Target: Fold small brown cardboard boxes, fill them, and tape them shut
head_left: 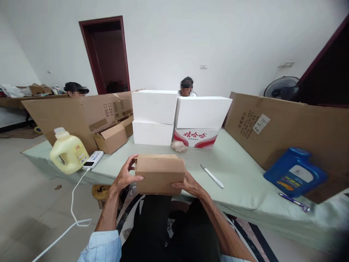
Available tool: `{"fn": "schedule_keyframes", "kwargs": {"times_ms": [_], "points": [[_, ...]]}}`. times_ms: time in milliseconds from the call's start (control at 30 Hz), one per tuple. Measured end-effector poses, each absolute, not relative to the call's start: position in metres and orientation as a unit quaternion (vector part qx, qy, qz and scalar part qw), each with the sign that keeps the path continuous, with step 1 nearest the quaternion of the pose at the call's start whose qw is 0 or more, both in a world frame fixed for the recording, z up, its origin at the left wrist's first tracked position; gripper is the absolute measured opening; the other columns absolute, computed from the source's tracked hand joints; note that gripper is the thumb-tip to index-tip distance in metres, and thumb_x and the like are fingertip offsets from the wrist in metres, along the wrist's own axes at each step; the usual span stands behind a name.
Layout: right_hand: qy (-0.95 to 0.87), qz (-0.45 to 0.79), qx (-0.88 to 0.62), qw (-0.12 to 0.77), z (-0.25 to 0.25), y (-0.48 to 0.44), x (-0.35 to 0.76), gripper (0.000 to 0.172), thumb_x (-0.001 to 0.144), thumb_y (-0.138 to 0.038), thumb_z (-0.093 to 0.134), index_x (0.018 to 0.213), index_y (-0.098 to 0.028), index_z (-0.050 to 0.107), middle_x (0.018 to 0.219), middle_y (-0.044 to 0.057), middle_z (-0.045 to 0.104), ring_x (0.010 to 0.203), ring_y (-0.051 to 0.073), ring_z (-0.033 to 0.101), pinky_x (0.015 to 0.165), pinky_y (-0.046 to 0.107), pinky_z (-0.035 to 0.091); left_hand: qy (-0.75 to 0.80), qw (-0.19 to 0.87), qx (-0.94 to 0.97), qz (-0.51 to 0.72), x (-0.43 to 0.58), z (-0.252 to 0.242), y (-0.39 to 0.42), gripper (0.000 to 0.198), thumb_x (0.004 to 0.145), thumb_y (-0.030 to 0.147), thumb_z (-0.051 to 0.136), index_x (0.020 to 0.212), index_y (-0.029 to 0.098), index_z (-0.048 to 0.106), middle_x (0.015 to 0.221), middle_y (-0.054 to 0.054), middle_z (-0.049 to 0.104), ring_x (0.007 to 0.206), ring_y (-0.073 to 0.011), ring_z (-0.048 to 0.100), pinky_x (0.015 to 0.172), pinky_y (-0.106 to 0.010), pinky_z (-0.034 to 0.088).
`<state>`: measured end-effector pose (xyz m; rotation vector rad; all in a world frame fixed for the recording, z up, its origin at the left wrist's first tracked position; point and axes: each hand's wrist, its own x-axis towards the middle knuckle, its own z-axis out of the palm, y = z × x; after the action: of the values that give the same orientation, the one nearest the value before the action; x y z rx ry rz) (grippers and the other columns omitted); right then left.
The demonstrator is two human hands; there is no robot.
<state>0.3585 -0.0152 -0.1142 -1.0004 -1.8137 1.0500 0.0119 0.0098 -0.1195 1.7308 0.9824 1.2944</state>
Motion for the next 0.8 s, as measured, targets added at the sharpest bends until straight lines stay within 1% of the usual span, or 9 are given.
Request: {"fn": "schedule_keyframes", "kwargs": {"times_ms": [67,200,267,333,467,533,600,700,800], "points": [[-0.718,0.427,-0.385,0.393,-0.113,-0.017,0.36,0.107,0.073,-0.059,0.089,0.162,-0.026,0.041,0.152,0.012,0.057,0.141,0.036,0.049,0.121,0.05,0.04,0.371,0.382,0.678,0.506,0.011,-0.12,0.014,0.106,0.063,0.042,0.097,0.154,0.024,0.046,0.156,-0.016,0.054,0.146,-0.0384,0.049,0.115,-0.045,0.047],[-0.715,0.423,-0.375,0.411,-0.111,-0.022,0.363,0.104,0.073,-0.055,0.09,0.16,-0.024,0.041,0.155,0.011,0.054,0.141,0.035,0.049,0.12,0.048,0.04,0.325,0.413,0.686,0.504,0.01,-0.118,0.015,0.121,0.063,0.041,0.098,0.163,0.027,0.032,0.168,-0.017,0.041,0.157,-0.0378,0.037,0.119,-0.046,0.042],[-0.714,0.409,-0.384,0.419,-0.11,-0.026,0.366,0.101,0.073,-0.053,0.088,0.158,-0.024,0.042,0.154,0.012,0.055,0.139,0.034,0.051,0.119,0.048,0.042,0.301,0.43,0.682,0.51,0.01,-0.115,0.012,0.118,0.065,0.044,0.097,0.162,0.028,0.031,0.169,-0.018,0.038,0.157,-0.0378,0.036,0.118,-0.046,0.043],[-0.717,0.396,-0.404,0.407,-0.11,-0.031,0.368,0.094,0.076,-0.051,0.085,0.157,-0.023,0.044,0.15,0.013,0.058,0.136,0.034,0.054,0.116,0.049,0.046,0.276,0.449,0.663,0.532,0.01,-0.111,0.007,0.099,0.072,0.048,0.09,0.154,0.027,0.04,0.165,-0.017,0.044,0.155,-0.0373,0.04,0.114,-0.046,0.047],[-0.745,0.338,-0.441,0.368,-0.112,-0.042,0.367,0.095,0.082,-0.045,0.078,0.163,-0.024,0.035,0.153,0.015,0.056,0.139,0.035,0.053,0.115,0.051,0.047,0.323,0.434,0.66,0.522,0.01,-0.099,-0.004,0.032,0.09,0.041,0.07,0.114,0.022,0.064,0.158,-0.014,0.054,0.146,-0.0353,0.05,0.109,-0.046,0.05],[-0.764,0.29,-0.445,0.365,-0.114,-0.049,0.364,0.099,0.083,-0.041,0.076,0.167,-0.027,0.027,0.16,0.014,0.05,0.145,0.035,0.049,0.119,0.051,0.045,0.369,0.389,0.686,0.492,0.01,-0.092,-0.011,0.023,0.091,0.036,0.065,0.107,0.02,0.07,0.156,-0.013,0.056,0.145,-0.0345,0.051,0.112,-0.046,0.048],[-0.778,0.241,-0.451,0.365,-0.117,-0.058,0.36,0.101,0.084,-0.037,0.075,0.169,-0.028,0.022,0.165,0.013,0.044,0.15,0.034,0.045,0.122,0.051,0.041,0.393,0.351,0.707,0.472,0.011,-0.086,-0.018,0.031,0.091,0.032,0.064,0.119,0.022,0.071,0.152,-0.012,0.058,0.144,-0.0325,0.052,0.113,-0.044,0.047],[-0.789,0.179,-0.459,0.368,-0.117,-0.072,0.357,0.107,0.084,-0.033,0.077,0.171,-0.031,0.014,0.17,0.012,0.035,0.156,0.034,0.037,0.125,0.052,0.038,0.403,0.324,0.732,0.442,0.011,-0.079,-0.029,0.054,0.087,0.028,0.066,0.141,0.027,0.063,0.147,-0.009,0.059,0.138,-0.0296,0.056,0.114,-0.042,0.048],[-0.81,0.134,-0.462,0.337,-0.106,-0.081,0.36,0.108,0.081,-0.029,0.08,0.17,-0.036,0.019,0.176,0.01,0.022,0.154,0.036,0.04,0.119,0.052,0.046,0.397,0.321,0.764,0.394,0.011,-0.073,-0.036,0.06,0.084,0.027,0.069,0.144,0.028,0.064,0.139,-0.008,0.061,0.131,-0.0302,0.06,0.112,-0.043,0.05]]}}
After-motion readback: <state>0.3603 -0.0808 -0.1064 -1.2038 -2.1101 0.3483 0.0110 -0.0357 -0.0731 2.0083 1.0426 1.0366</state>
